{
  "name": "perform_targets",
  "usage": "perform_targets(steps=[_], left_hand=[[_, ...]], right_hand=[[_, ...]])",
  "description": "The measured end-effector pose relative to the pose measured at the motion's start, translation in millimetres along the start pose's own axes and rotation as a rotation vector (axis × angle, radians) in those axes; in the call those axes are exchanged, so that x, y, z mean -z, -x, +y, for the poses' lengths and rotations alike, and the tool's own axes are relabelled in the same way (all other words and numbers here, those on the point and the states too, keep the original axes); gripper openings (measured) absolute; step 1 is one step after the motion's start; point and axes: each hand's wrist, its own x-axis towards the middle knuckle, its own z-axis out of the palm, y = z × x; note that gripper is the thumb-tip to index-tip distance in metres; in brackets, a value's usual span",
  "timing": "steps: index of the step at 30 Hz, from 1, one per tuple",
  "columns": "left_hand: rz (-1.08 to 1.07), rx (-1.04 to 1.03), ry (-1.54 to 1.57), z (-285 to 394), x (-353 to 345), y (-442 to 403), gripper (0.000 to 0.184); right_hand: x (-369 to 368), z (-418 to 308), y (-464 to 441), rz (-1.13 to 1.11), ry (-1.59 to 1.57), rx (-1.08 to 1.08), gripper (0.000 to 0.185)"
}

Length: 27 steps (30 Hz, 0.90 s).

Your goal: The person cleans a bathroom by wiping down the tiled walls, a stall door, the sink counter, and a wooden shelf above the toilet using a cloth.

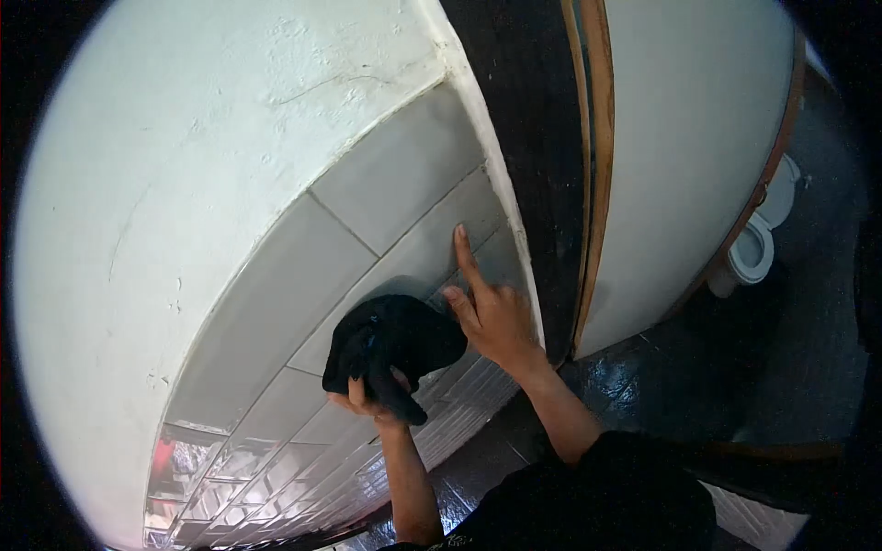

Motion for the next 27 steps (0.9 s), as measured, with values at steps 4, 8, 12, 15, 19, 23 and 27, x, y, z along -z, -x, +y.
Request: perform_targets(steps=[4, 8, 12, 15, 19, 23, 27], left_hand=[[-0.035, 0.013, -0.072, -3.9, 6.0, 9.9, 0.049], [0.043, -0.011, -0.002, -4.9, -3.4, 5.7, 0.047], [0.026, -0.044, -0.019, -1.3, -4.3, -4.2, 0.047], [0.025, -0.036, -0.051, -2.4, -4.2, 1.0, 0.048], [0.044, -0.025, -0.099, -7.8, -3.6, 8.3, 0.049], [0.065, -0.009, -0.056, -2.8, -7.8, 7.9, 0.05], [-0.033, -0.018, -0.103, -3.2, 0.5, 6.7, 0.05]], right_hand=[[-5.9, 14.7, 7.0, -0.022, 0.062, -0.019, 0.068], [-7.5, 13.7, -4.1, 0.048, 0.078, 0.0, 0.067], [4.0, 3.6, -19.4, 0.036, 0.052, -0.023, 0.067], [3.2, 5.7, -19.6, 0.029, 0.075, -0.013, 0.067], [-4.1, 25.0, 5.5, -0.011, 0.103, -0.003, 0.066], [-1.6, 26.4, 1.9, -0.016, 0.143, 0.043, 0.062], [-7.2, 30.9, 0.0, 0.009, 0.159, 0.051, 0.062]])
